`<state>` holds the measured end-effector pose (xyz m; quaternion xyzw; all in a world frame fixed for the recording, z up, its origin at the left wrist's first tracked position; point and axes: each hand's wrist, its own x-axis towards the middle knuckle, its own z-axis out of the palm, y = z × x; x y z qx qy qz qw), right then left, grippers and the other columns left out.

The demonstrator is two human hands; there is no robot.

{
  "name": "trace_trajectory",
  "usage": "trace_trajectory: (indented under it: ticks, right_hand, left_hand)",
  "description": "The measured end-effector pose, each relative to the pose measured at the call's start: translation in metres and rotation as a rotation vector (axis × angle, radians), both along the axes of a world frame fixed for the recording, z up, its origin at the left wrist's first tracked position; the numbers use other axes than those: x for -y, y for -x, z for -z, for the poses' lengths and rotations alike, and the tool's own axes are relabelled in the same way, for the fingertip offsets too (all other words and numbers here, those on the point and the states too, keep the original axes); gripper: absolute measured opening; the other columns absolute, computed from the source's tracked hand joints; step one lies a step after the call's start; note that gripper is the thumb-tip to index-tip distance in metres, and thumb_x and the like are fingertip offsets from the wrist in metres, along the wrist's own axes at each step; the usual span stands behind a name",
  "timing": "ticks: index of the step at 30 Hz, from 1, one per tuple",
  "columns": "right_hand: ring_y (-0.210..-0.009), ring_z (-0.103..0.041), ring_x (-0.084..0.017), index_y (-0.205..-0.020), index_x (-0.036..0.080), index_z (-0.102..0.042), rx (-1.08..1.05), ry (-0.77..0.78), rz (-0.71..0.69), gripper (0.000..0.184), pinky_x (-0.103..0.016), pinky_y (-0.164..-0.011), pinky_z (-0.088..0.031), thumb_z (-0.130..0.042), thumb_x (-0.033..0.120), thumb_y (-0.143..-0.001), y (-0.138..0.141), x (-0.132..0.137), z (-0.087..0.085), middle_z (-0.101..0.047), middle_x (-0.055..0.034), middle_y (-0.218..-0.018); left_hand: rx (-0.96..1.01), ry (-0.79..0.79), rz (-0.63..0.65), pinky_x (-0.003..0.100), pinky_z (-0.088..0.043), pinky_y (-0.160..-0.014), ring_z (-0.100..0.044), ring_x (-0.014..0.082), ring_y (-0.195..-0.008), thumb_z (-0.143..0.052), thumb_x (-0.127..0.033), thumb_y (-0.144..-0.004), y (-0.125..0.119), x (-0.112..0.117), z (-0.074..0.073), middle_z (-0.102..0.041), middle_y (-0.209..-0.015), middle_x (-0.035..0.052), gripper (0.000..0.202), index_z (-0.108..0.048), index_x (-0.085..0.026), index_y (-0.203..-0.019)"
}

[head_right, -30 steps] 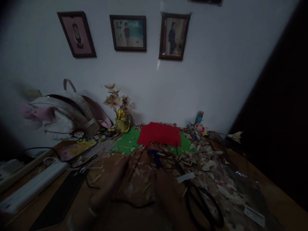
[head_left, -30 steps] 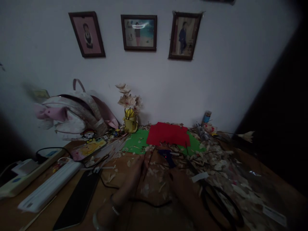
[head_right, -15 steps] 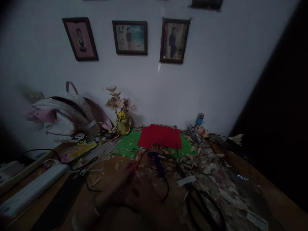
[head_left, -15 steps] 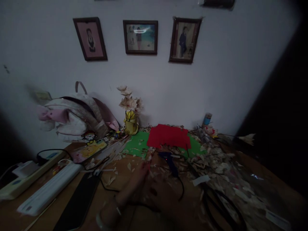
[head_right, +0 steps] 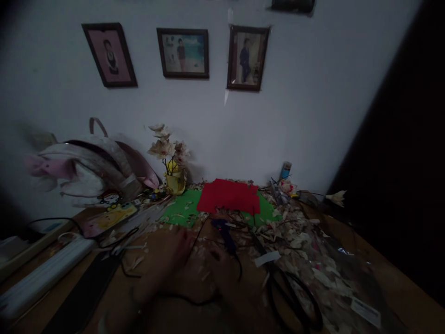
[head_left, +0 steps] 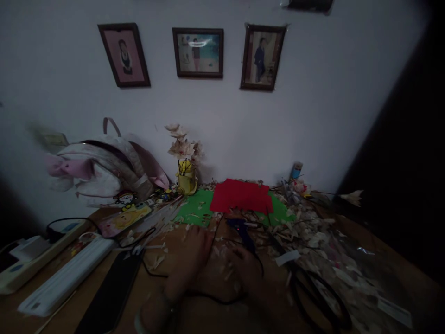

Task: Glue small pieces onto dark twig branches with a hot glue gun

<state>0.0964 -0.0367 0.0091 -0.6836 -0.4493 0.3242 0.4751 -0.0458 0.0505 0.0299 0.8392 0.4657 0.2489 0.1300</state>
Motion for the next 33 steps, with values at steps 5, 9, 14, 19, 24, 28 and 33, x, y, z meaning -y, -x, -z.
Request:
trace_trajectory:
  ticks: [5, 9, 14, 19, 24, 28, 33]
  right_hand:
    - [-0.079, -0.06, -0.021, -0.083, 0.018, -0.066, 0.037, 0.016, -0.003, 0.036, -0.027, -0.07, -0.042, -0.044, 0.044, -0.074, -0.004, 0.0, 0.0, -0.068, -0.0034, -0.082]
    - [-0.082, -0.06, -0.021, -0.086, 0.017, -0.066, 0.023, -0.029, -0.009, 0.036, -0.028, -0.073, -0.043, -0.047, 0.044, -0.072, -0.008, -0.001, 0.007, -0.067, -0.0056, -0.088]
    - [-0.078, -0.06, -0.021, -0.081, 0.016, -0.066, 0.027, -0.031, -0.008, 0.034, -0.029, -0.071, -0.043, -0.047, 0.043, -0.072, -0.011, -0.003, 0.012, -0.067, -0.0059, -0.081]
    - [-0.074, -0.059, -0.019, -0.079, 0.016, -0.066, 0.048, -0.021, -0.08, 0.036, -0.026, -0.066, -0.043, -0.046, 0.045, -0.072, -0.009, 0.001, 0.007, -0.067, -0.0047, -0.078]
    - [-0.072, -0.059, -0.018, -0.08, 0.016, -0.065, 0.179, -0.039, -0.14, 0.037, -0.025, -0.062, -0.041, -0.043, 0.046, -0.076, -0.011, 0.004, -0.009, -0.066, -0.0054, -0.076]
    - [-0.076, -0.059, -0.021, -0.088, 0.021, -0.064, 0.433, 0.089, -0.099, 0.034, -0.028, -0.065, -0.038, -0.048, 0.047, -0.072, -0.03, 0.024, -0.03, -0.067, -0.0059, -0.082]
    - [-0.079, -0.06, -0.021, -0.08, 0.025, -0.064, 0.498, 0.301, 0.077, 0.027, -0.03, -0.068, -0.041, -0.041, 0.038, -0.075, -0.089, 0.09, -0.023, -0.066, -0.0061, -0.088]
  left_hand:
    - [0.373, 0.393, 0.254, 0.025, -0.042, -0.062, -0.055, 0.0156, -0.069, -0.048, -0.041, -0.076, -0.021, 0.02, 0.01, -0.06, -0.076, 0.002, 0.025, -0.052, -0.019, -0.087]
    - [0.52, 0.517, 0.283, 0.027, -0.043, -0.073, -0.056, 0.017, -0.079, -0.05, -0.039, -0.075, -0.024, 0.025, 0.018, -0.062, -0.085, 0.0032, 0.024, -0.051, -0.019, -0.089]
    - [0.578, 0.6, 0.266, 0.026, -0.044, -0.066, -0.055, 0.0161, -0.073, -0.046, -0.036, -0.075, -0.023, 0.019, 0.023, -0.06, -0.078, 0.0015, 0.02, -0.051, -0.019, -0.084]
    - [0.539, 0.551, 0.265, 0.026, -0.042, -0.068, -0.053, 0.0164, -0.072, -0.044, -0.034, -0.075, -0.023, 0.019, 0.021, -0.058, -0.075, 0.0012, 0.018, -0.051, -0.019, -0.079]
    - [0.519, 0.57, 0.267, 0.025, -0.041, -0.067, -0.053, 0.0158, -0.07, -0.044, -0.034, -0.074, -0.023, 0.023, 0.015, -0.059, -0.073, 0.0005, 0.017, -0.052, -0.019, -0.077]
    - [0.523, 0.513, 0.185, 0.025, -0.041, -0.065, -0.051, 0.0154, -0.069, -0.041, -0.033, -0.075, -0.022, 0.021, 0.018, -0.057, -0.071, 0.0002, 0.017, -0.051, -0.019, -0.074]
    - [0.492, 0.49, 0.18, 0.024, -0.039, -0.058, -0.047, 0.0137, -0.061, -0.044, -0.029, -0.073, -0.023, 0.017, 0.025, -0.052, -0.063, -0.0017, 0.012, -0.049, -0.019, -0.07]
